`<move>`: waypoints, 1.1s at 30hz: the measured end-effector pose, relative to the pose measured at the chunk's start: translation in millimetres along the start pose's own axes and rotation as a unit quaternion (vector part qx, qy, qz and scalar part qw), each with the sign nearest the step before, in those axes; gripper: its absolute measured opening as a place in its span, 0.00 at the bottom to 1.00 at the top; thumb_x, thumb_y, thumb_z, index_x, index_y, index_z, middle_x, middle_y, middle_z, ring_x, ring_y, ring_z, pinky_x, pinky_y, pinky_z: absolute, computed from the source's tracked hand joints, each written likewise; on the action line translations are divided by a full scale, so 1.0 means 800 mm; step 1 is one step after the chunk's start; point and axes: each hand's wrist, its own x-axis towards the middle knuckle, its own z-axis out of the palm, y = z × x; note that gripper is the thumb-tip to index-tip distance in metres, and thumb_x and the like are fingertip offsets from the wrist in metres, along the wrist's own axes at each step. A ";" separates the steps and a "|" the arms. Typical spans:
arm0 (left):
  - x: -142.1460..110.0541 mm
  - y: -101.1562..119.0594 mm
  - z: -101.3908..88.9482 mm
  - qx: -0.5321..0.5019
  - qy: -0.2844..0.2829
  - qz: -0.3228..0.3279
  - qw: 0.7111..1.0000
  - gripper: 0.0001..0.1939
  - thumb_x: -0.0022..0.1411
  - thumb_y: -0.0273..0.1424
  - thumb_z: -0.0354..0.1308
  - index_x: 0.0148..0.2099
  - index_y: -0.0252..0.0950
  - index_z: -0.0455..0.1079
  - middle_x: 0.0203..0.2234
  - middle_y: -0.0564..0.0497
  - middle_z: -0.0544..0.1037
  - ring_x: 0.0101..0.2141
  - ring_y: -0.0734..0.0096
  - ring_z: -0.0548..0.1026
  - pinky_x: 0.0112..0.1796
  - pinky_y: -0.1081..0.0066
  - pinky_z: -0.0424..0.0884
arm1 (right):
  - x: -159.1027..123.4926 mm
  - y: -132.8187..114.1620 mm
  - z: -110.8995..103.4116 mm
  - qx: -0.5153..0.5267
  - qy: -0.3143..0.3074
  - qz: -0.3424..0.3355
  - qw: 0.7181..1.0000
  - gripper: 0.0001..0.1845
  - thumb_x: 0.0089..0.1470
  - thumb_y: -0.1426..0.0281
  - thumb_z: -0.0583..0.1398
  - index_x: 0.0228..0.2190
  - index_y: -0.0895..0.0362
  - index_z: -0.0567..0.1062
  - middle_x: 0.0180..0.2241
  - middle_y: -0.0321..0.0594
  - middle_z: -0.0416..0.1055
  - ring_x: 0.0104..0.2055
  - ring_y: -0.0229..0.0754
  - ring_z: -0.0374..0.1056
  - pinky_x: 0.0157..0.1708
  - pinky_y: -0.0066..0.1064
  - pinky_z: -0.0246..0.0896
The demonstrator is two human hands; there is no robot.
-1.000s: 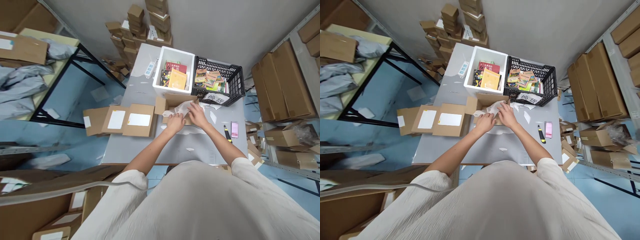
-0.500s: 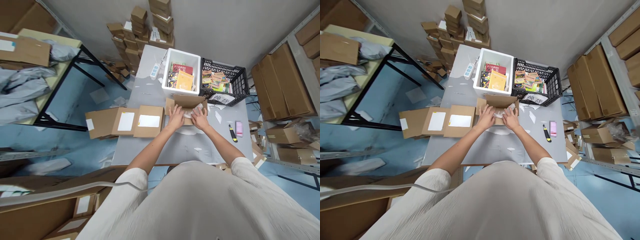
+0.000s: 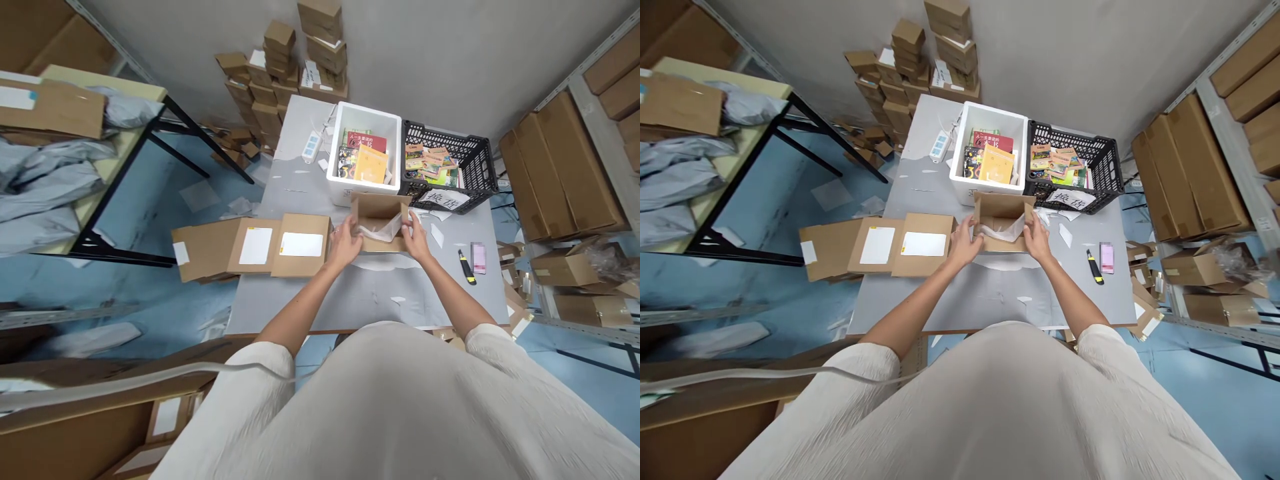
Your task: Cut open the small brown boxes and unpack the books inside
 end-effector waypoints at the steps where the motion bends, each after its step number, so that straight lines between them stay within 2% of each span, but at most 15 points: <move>1: -0.003 0.000 -0.001 0.014 -0.029 0.024 0.999 0.41 0.68 0.34 0.56 0.81 0.41 0.57 0.72 0.37 0.75 0.78 0.42 0.62 0.76 0.38 0.53 | -0.002 0.001 0.002 0.000 -0.015 0.004 1.000 0.38 0.75 0.50 0.49 0.77 0.53 0.63 0.63 0.56 0.78 0.69 0.61 0.68 0.74 0.64 0.55; 4: -0.009 -0.007 -0.002 0.059 -0.109 0.053 0.991 0.47 0.58 0.31 0.63 0.80 0.42 0.61 0.73 0.37 0.74 0.81 0.37 0.55 0.77 0.32 0.42 | -0.006 0.009 0.006 -0.003 -0.026 0.056 0.998 0.35 0.75 0.51 0.48 0.73 0.51 0.69 0.60 0.53 0.81 0.70 0.61 0.68 0.75 0.67 0.52; 6: -0.009 -0.014 -0.002 0.066 -0.122 0.047 0.989 0.48 0.57 0.32 0.65 0.80 0.42 0.61 0.74 0.36 0.73 0.81 0.35 0.53 0.77 0.31 0.40 | -0.007 0.020 0.004 0.013 -0.016 0.100 0.995 0.34 0.75 0.50 0.49 0.70 0.50 0.72 0.59 0.51 0.81 0.69 0.60 0.69 0.76 0.67 0.50; 9: 0.000 -0.020 0.002 0.030 -0.080 0.009 0.996 0.41 0.67 0.37 0.61 0.80 0.42 0.60 0.68 0.35 0.79 0.77 0.41 0.64 0.76 0.33 0.46 | -0.005 0.039 -0.001 0.084 0.009 0.138 0.987 0.35 0.72 0.43 0.52 0.65 0.52 0.76 0.61 0.53 0.80 0.66 0.57 0.73 0.74 0.60 0.58; 12: 0.017 -0.016 0.010 -0.012 -0.025 -0.046 0.999 0.35 0.74 0.40 0.56 0.79 0.41 0.61 0.59 0.37 0.85 0.68 0.45 0.77 0.74 0.41 0.57 | 0.000 0.045 -0.002 0.166 0.018 0.167 0.972 0.38 0.68 0.38 0.53 0.60 0.52 0.77 0.61 0.52 0.80 0.60 0.53 0.77 0.66 0.55 0.69; 15: 0.034 -0.009 0.019 -0.037 0.036 -0.087 0.995 0.31 0.74 0.40 0.58 0.74 0.40 0.63 0.60 0.35 0.82 0.64 0.44 0.79 0.67 0.47 0.70 | 0.000 0.036 0.002 0.197 0.008 0.163 0.967 0.36 0.62 0.40 0.62 0.58 0.53 0.78 0.60 0.51 0.81 0.57 0.52 0.78 0.63 0.51 0.73; 18: 0.043 -0.006 0.026 -0.043 0.075 -0.104 0.991 0.26 0.74 0.38 0.60 0.70 0.38 0.65 0.65 0.33 0.76 0.65 0.43 0.77 0.63 0.49 0.74 | -0.004 0.024 0.010 0.199 0.013 0.135 0.971 0.34 0.58 0.45 0.68 0.57 0.53 0.78 0.61 0.51 0.79 0.55 0.50 0.78 0.63 0.47 0.73; 21: 0.046 -0.010 0.030 -0.046 0.071 -0.101 0.991 0.24 0.74 0.38 0.62 0.67 0.39 0.65 0.65 0.33 0.75 0.65 0.42 0.76 0.63 0.50 0.73 | -0.006 0.024 0.017 0.173 0.022 0.146 0.974 0.34 0.59 0.44 0.66 0.58 0.53 0.77 0.60 0.51 0.80 0.52 0.49 0.77 0.62 0.47 0.74; 24: 0.047 -0.016 0.034 -0.047 0.064 -0.123 0.989 0.25 0.73 0.37 0.64 0.66 0.40 0.63 0.61 0.35 0.79 0.62 0.44 0.79 0.62 0.51 0.74 | -0.005 0.035 0.023 0.153 0.036 0.172 0.972 0.36 0.60 0.43 0.64 0.59 0.53 0.75 0.55 0.49 0.80 0.48 0.48 0.76 0.58 0.46 0.75; 28: 0.044 -0.020 0.042 -0.004 0.068 -0.139 0.988 0.24 0.71 0.32 0.64 0.65 0.38 0.63 0.57 0.35 0.81 0.60 0.45 0.80 0.62 0.53 0.74 | -0.012 0.051 0.030 0.138 0.046 0.192 0.971 0.38 0.60 0.53 0.65 0.66 0.51 0.69 0.50 0.43 0.79 0.43 0.48 0.77 0.54 0.46 0.77; 31: 0.036 -0.022 0.047 0.022 0.073 -0.101 0.992 0.21 0.71 0.31 0.63 0.63 0.38 0.65 0.58 0.34 0.79 0.62 0.43 0.78 0.63 0.51 0.73 | -0.027 0.056 0.033 0.103 0.035 0.168 0.980 0.36 0.58 0.59 0.64 0.66 0.48 0.69 0.57 0.45 0.77 0.43 0.49 0.77 0.55 0.49 0.77; 33: 0.030 -0.023 0.050 0.019 0.064 -0.082 0.994 0.19 0.72 0.31 0.62 0.62 0.39 0.66 0.59 0.35 0.78 0.60 0.42 0.79 0.62 0.50 0.74 | -0.036 0.057 0.035 0.071 0.029 0.130 0.989 0.30 0.58 0.61 0.63 0.61 0.49 0.73 0.61 0.47 0.76 0.48 0.51 0.76 0.59 0.52 0.75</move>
